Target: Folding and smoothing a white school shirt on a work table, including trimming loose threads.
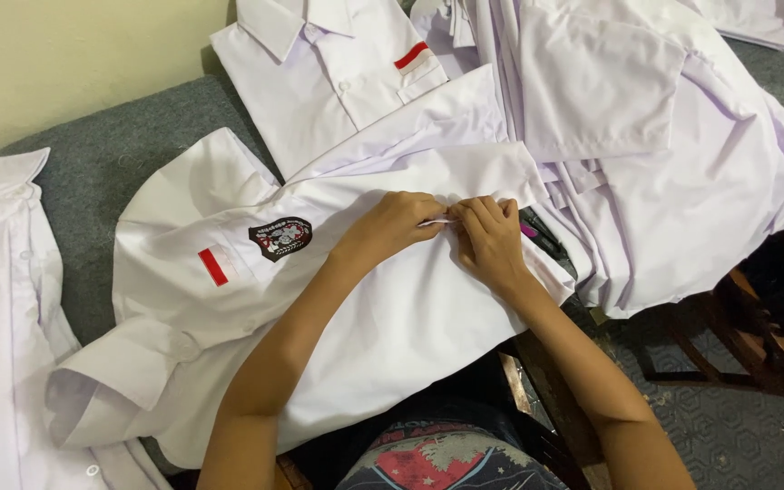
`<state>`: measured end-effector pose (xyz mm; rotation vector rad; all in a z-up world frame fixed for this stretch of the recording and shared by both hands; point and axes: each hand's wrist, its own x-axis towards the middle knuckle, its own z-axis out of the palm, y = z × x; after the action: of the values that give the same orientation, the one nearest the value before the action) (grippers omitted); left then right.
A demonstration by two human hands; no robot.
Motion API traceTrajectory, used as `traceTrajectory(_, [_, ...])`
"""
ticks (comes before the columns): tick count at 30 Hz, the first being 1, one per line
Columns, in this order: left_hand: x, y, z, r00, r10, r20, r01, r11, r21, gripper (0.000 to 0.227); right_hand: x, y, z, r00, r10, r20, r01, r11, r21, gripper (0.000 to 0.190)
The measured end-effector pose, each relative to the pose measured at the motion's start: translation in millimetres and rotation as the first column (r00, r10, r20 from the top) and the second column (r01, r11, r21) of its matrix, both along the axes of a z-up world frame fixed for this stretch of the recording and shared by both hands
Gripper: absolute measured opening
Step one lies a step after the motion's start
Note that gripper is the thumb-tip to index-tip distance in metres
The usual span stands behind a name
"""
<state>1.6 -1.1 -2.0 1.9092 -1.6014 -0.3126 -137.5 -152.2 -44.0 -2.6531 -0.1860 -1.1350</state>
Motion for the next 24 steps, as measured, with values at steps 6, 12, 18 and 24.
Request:
traceTrajectory(6, [4,2,-14,0.997,0.071,0.025,-0.071,0.997,-0.012,0.014,2,1,4,1.000,0.020,0.013,-0.021,0.997,0.075,0.014])
traceTrajectory(12, [5,-3,-55,0.813,-0.022,0.581,0.023,1.000,0.005,0.026,1,0,-9,0.999,0.042,-0.009,-0.040,0.985,0.170,0.011])
traceTrajectory(18, [4,2,-44,0.829,-0.058,0.556,0.017,0.997,0.079,0.023,2,4,8,0.996,0.054,-0.075,-0.048,0.996,0.081,0.011])
traceTrajectory(24, [0,4,-15,0.986,0.033,0.165,-0.060,0.984,0.165,0.012,1,-2,-9,0.998,0.043,-0.054,-0.040,0.997,0.062,0.009])
